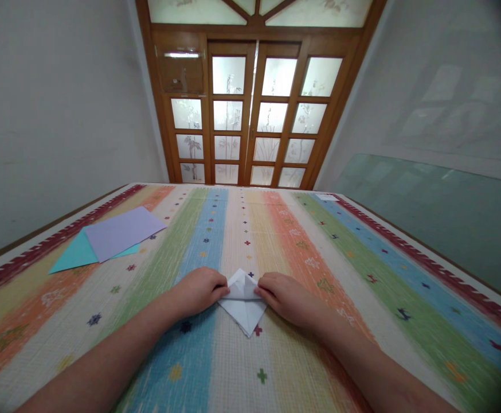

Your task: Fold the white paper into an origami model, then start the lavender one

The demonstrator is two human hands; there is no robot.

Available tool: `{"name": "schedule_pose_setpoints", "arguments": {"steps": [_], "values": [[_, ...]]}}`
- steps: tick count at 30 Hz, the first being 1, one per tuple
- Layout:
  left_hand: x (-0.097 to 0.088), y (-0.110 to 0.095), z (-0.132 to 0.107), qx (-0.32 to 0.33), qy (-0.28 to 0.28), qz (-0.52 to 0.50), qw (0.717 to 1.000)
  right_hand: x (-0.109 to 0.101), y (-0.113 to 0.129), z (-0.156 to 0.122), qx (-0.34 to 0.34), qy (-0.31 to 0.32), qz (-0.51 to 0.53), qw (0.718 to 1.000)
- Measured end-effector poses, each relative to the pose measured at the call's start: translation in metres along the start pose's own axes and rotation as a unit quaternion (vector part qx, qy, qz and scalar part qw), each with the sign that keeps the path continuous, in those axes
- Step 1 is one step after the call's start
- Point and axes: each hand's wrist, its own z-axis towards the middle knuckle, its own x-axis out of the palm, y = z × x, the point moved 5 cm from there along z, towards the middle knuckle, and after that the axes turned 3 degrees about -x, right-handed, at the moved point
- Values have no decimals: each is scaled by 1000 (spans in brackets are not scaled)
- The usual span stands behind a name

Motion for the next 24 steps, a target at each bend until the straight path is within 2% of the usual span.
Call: {"name": "schedule_pose_setpoints", "arguments": {"steps": [8,13,17,21,24], "values": [[7,-4,0,-46,-58,6,997,13,-3,6,55,-45,-38,997],[10,-7,3,-57,-58,41,996,16,-6,9,87,-77,-53,992],[11,-13,1,-56,-47,20,997,15,-8,8,93,-67,-36,993],[15,-19,-3,-67,-36,-47,996,10,-9,5,64,-40,-15,997],[15,-22,-5,-79,-52,-48,994,7,-8,4,47,-33,-1,998]]}}
